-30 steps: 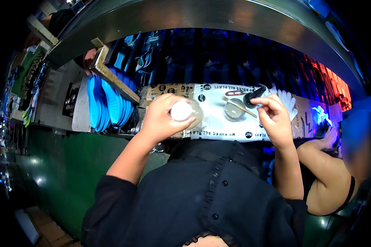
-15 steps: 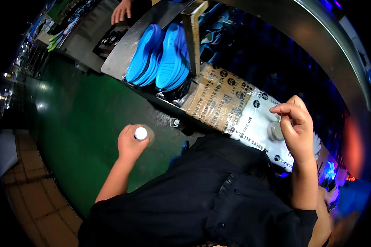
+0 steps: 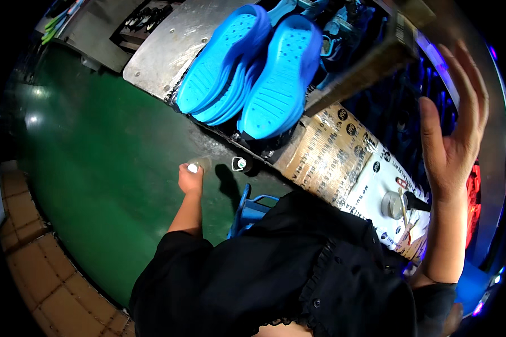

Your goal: The person applies adhesive to the inner edges and surfaces of blue shoe soles using a brush dipped in a container of liquid, then places the soles onto a conveyor belt.

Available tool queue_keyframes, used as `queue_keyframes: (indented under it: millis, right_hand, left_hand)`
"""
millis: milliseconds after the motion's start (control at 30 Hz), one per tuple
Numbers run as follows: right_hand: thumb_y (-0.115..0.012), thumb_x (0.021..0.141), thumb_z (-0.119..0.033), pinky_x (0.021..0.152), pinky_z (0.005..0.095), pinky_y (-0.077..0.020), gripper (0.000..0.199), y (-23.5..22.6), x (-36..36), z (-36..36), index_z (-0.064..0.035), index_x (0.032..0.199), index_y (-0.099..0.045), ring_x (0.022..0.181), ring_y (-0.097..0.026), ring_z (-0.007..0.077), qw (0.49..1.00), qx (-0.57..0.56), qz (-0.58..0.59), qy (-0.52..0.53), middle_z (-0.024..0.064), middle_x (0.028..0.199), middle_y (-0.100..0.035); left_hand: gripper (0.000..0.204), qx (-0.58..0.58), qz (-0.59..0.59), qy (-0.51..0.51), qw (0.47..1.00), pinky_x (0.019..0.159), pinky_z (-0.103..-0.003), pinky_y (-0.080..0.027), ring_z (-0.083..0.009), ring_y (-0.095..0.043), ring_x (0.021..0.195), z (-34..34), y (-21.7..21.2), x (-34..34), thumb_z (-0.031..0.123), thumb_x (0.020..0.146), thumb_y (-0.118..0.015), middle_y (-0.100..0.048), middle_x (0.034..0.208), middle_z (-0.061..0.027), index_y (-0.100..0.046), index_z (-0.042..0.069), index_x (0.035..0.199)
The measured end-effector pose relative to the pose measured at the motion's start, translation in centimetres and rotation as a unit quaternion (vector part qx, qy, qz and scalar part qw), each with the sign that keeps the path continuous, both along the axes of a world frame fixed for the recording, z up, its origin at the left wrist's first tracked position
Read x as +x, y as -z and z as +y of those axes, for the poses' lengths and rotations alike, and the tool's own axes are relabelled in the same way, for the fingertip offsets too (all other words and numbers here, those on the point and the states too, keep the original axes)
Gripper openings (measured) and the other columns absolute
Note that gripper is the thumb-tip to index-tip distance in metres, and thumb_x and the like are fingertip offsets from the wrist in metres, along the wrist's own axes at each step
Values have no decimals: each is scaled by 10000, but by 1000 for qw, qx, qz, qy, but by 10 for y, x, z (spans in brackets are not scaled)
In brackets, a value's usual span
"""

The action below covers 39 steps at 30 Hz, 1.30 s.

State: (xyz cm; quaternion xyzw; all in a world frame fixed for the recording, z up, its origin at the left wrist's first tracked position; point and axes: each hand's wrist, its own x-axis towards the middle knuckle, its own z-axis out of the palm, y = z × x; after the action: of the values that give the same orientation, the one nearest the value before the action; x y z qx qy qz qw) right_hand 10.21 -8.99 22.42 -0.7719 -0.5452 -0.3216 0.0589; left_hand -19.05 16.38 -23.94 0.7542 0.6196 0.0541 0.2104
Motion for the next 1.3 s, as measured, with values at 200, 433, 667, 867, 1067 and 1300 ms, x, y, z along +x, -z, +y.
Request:
queue_keyframes:
  millis: [200,433,667,867,1067,1300]
  right_hand:
    - [-497,912,-122,999,375,-374,331,20,36,46,36,1203,-508,1146,-505,274,989,17,131,-63,181,1214,-545]
    - [-528,873,-118,878,358,-452,251,30,42,49,73,1032,-560,964,-582,261,999,-19,36,-20,193,1039,-599]
    - [-613,821,-158,762,350,-500,246,27,43,35,69,907,-571,811,-608,257,978,-50,-198,41,178,904,-615]
    - [-686,777,-193,662,344,-540,279,16,44,33,65,799,-580,681,-630,252,927,-88,-356,78,165,789,-629]
    - [-595,823,-87,729,442,-553,216,11,43,33,127,831,-565,755,-629,347,992,-44,-119,2,247,838,-605]
    - [-441,861,-215,844,542,-448,266,24,38,39,33,827,-532,807,-556,354,999,10,-45,27,194,822,-547]
  left_hand:
    - [474,-113,52,-25,992,801,-418,-482,-322,-592,931,15,67,33,295,639,-733,-604,1018,-123,-532,99,1021]
    - [453,-151,86,-69,982,831,-405,-470,-322,-573,981,14,135,64,307,660,-732,-588,1046,-140,-556,95,1019]
    - [307,-187,44,-90,977,813,-376,-469,-271,-593,932,7,229,66,285,819,-604,-612,972,-130,-575,45,1009]
    - [293,-218,86,-86,968,813,-370,-467,-259,-593,929,0,260,76,276,845,-572,-613,960,-126,-575,32,1009]
    - [285,-221,72,-103,967,813,-365,-465,-248,-593,926,11,270,73,266,872,-540,-614,948,-122,-576,19,1010]
    - [284,-126,-172,-155,965,812,-358,-462,-234,-593,923,58,219,57,256,902,-502,-614,935,-118,-577,4,1010]
